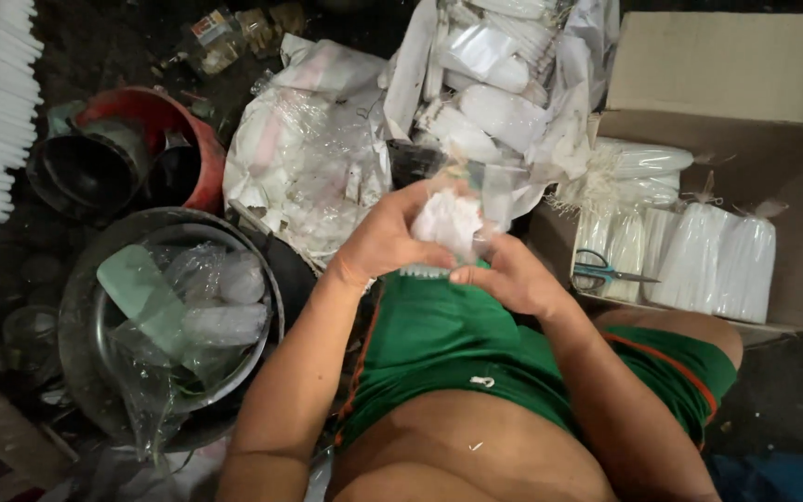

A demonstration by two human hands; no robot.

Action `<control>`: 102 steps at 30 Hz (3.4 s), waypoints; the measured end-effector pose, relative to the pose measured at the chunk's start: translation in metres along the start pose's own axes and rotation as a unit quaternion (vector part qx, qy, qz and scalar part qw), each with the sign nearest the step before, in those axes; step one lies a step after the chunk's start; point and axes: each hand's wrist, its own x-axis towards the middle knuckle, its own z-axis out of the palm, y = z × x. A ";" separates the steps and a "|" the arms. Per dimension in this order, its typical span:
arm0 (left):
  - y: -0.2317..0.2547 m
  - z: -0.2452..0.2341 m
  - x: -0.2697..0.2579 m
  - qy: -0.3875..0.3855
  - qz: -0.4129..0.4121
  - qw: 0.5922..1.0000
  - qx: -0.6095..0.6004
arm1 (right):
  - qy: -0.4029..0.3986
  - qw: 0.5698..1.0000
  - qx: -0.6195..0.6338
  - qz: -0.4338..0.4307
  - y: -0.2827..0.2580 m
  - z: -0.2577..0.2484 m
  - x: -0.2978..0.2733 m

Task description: Packaging bundles of white candles into clear plastic bags and tying them with string.

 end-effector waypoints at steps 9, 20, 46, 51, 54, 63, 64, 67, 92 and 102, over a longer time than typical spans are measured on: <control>-0.006 -0.006 0.001 0.052 0.015 0.991 0.121 | 0.068 0.989 -0.005 -0.134 -0.023 -0.014 -0.004; 0.011 0.018 0.003 0.037 0.060 0.979 0.191 | 0.080 0.891 -0.358 -0.268 -0.152 -0.017 -0.011; 0.016 0.017 -0.013 0.043 -0.013 0.970 0.239 | -0.031 0.817 -0.518 -0.253 -0.195 -0.088 0.002; 0.065 0.025 -0.008 0.039 0.172 0.939 0.294 | 0.095 0.977 -0.139 -0.127 -0.102 -0.046 -0.018; 0.085 0.023 -0.007 0.022 0.187 0.928 0.320 | 0.143 0.967 0.016 -0.211 -0.096 -0.027 -0.016; 0.081 0.041 0.060 0.093 0.296 0.862 0.402 | 0.121 0.949 -0.233 -0.175 -0.130 -0.040 0.018; 0.084 0.049 0.051 0.091 0.290 0.864 0.402 | 0.120 0.951 -0.230 -0.170 -0.123 -0.039 0.010; 0.092 0.064 0.017 0.071 0.261 0.858 0.437 | 0.130 0.919 -0.257 -0.270 -0.092 -0.032 -0.016; -0.065 0.111 -0.049 0.337 -0.389 0.790 -0.334 | 0.104 0.961 -0.207 -0.150 0.029 0.015 -0.081; -0.086 0.074 -0.117 0.321 -0.457 0.802 -0.210 | 0.042 0.929 -0.267 -0.253 0.010 0.029 -0.076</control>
